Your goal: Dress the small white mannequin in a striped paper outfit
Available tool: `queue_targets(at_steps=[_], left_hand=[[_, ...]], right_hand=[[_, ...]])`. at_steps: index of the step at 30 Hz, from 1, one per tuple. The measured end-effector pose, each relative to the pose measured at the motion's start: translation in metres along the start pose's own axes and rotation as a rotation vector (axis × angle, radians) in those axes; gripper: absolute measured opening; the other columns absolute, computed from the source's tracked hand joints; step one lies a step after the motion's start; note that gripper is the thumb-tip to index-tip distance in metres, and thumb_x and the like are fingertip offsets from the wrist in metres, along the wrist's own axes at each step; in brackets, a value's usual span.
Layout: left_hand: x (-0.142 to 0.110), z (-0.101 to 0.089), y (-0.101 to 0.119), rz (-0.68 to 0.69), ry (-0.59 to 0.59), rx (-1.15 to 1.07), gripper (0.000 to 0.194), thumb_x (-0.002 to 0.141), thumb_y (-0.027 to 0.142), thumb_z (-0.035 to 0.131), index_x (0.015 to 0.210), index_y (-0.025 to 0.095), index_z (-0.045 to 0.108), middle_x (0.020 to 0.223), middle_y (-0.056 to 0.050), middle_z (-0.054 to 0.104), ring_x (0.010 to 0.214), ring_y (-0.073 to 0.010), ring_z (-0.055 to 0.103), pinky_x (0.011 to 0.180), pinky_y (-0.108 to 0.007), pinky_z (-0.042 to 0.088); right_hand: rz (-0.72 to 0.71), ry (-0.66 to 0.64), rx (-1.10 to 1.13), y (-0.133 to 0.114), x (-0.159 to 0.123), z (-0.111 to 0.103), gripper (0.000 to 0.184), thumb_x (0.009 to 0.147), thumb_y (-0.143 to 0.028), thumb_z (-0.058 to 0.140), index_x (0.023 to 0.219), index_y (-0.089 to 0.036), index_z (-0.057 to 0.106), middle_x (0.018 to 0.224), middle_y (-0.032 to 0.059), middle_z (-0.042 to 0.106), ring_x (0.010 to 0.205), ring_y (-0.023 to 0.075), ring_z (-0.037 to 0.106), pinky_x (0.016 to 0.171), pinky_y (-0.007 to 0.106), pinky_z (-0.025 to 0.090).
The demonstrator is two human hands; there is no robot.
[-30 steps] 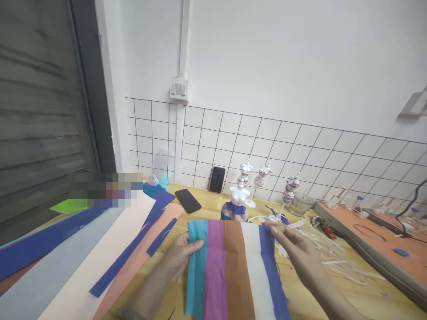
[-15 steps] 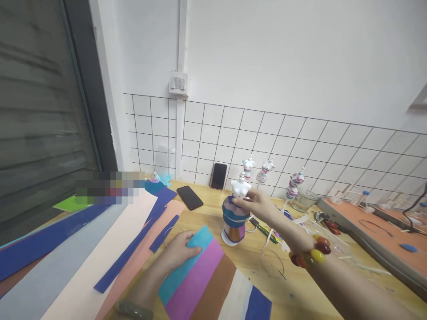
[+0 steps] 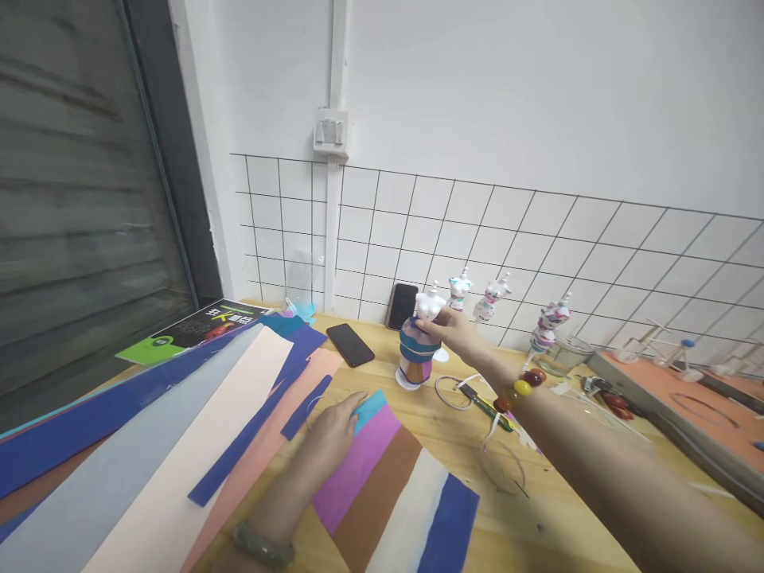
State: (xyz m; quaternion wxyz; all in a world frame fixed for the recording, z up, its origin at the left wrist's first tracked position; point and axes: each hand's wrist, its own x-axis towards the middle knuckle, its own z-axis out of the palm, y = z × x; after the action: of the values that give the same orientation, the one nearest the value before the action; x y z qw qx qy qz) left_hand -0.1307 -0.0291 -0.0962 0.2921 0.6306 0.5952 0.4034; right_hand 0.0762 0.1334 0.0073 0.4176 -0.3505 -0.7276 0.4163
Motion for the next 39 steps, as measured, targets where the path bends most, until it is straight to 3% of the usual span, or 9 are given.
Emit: queue_targets(at_steps=[6, 14, 19, 22, 24, 28, 31, 34, 39], left_hand=[[0.001, 0.0, -0.002, 0.028, 0.023, 0.041, 0.043, 0.087, 0.019, 0.039, 0.127, 0.019, 0.055, 0.131, -0.008, 0.058, 0.123, -0.0248, 0.052, 0.103, -0.038, 0.037], [0.003, -0.001, -0.002, 0.013, 0.057, 0.12, 0.044, 0.084, 0.02, 0.046, 0.127, 0.02, 0.055, 0.129, -0.008, 0.06, 0.119, -0.0271, 0.054, 0.1, -0.04, 0.04], [0.006, 0.0, -0.005, -0.014, 0.077, 0.16, 0.045, 0.083, 0.019, 0.046, 0.127, 0.02, 0.054, 0.126, -0.008, 0.062, 0.114, -0.0257, 0.058, 0.094, -0.038, 0.044], [0.006, 0.0, -0.005, -0.007, 0.092, 0.168, 0.044, 0.084, 0.02, 0.045, 0.127, 0.019, 0.054, 0.122, -0.009, 0.064, 0.111, -0.0255, 0.059, 0.092, -0.038, 0.045], [0.005, 0.001, -0.004, 0.004, 0.102, 0.167, 0.044, 0.085, 0.021, 0.045, 0.127, 0.02, 0.054, 0.12, -0.009, 0.065, 0.109, -0.0254, 0.06, 0.09, -0.039, 0.046], [0.003, 0.004, -0.002, 0.036, 0.106, 0.154, 0.043, 0.085, 0.022, 0.045, 0.128, 0.021, 0.053, 0.111, -0.008, 0.069, 0.103, -0.0241, 0.062, 0.086, -0.038, 0.047], [0.002, 0.006, 0.001, 0.073, 0.097, 0.132, 0.043, 0.086, 0.021, 0.044, 0.128, 0.021, 0.051, 0.103, -0.006, 0.07, 0.098, -0.0211, 0.063, 0.086, -0.035, 0.048], [0.001, 0.008, 0.002, 0.104, 0.094, 0.109, 0.042, 0.086, 0.021, 0.043, 0.128, 0.02, 0.05, 0.101, -0.005, 0.07, 0.096, -0.0192, 0.063, 0.086, -0.033, 0.048], [0.001, 0.007, 0.004, 0.128, 0.107, 0.099, 0.041, 0.087, 0.023, 0.044, 0.127, 0.02, 0.051, 0.101, -0.005, 0.07, 0.096, -0.019, 0.064, 0.085, -0.032, 0.049]], right_hand=[[-0.067, -0.042, 0.072, 0.004, -0.001, -0.001, 0.046, 0.068, -0.032, 0.076, 0.11, -0.019, 0.063, 0.116, 0.0082, 0.067, 0.11, 0.0269, 0.059, 0.095, 0.042, 0.048], [-0.073, -0.013, 0.121, 0.003, -0.009, -0.004, 0.052, 0.068, -0.032, 0.076, 0.116, -0.022, 0.061, 0.127, 0.0073, 0.061, 0.121, 0.0263, 0.052, 0.1, 0.041, 0.044], [-0.024, 0.233, 0.094, 0.02, -0.023, -0.017, 0.076, 0.062, -0.041, 0.079, 0.13, -0.02, 0.05, 0.132, 0.0139, 0.055, 0.122, 0.0288, 0.05, 0.101, 0.046, 0.041], [0.016, 0.405, 0.082, 0.034, -0.048, -0.02, 0.074, 0.068, -0.053, 0.071, 0.129, -0.018, 0.048, 0.126, 0.0157, 0.058, 0.119, 0.0291, 0.052, 0.102, 0.048, 0.038], [0.068, 0.433, 0.08, 0.042, -0.073, -0.017, 0.07, 0.069, -0.056, 0.068, 0.125, -0.018, 0.05, 0.118, 0.0148, 0.062, 0.114, 0.0302, 0.055, 0.099, 0.05, 0.041], [0.167, 0.289, 0.083, 0.054, -0.126, -0.001, 0.06, 0.067, -0.052, 0.073, 0.113, -0.017, 0.06, 0.101, 0.0121, 0.067, 0.097, 0.0282, 0.064, 0.089, 0.045, 0.049], [0.27, 0.036, 0.076, 0.062, -0.154, 0.009, 0.061, 0.068, -0.051, 0.072, 0.117, -0.018, 0.057, 0.102, 0.0104, 0.066, 0.097, 0.0255, 0.064, 0.087, 0.041, 0.05], [0.362, -0.123, 0.064, 0.066, -0.168, 0.015, 0.065, 0.069, -0.047, 0.072, 0.122, -0.016, 0.052, 0.102, 0.0091, 0.065, 0.095, 0.0227, 0.063, 0.084, 0.037, 0.049], [0.455, -0.21, 0.06, 0.064, -0.181, 0.019, 0.071, 0.069, -0.035, 0.069, 0.129, -0.009, 0.042, 0.075, -0.0006, 0.058, 0.071, 0.0163, 0.059, 0.064, 0.028, 0.045]])
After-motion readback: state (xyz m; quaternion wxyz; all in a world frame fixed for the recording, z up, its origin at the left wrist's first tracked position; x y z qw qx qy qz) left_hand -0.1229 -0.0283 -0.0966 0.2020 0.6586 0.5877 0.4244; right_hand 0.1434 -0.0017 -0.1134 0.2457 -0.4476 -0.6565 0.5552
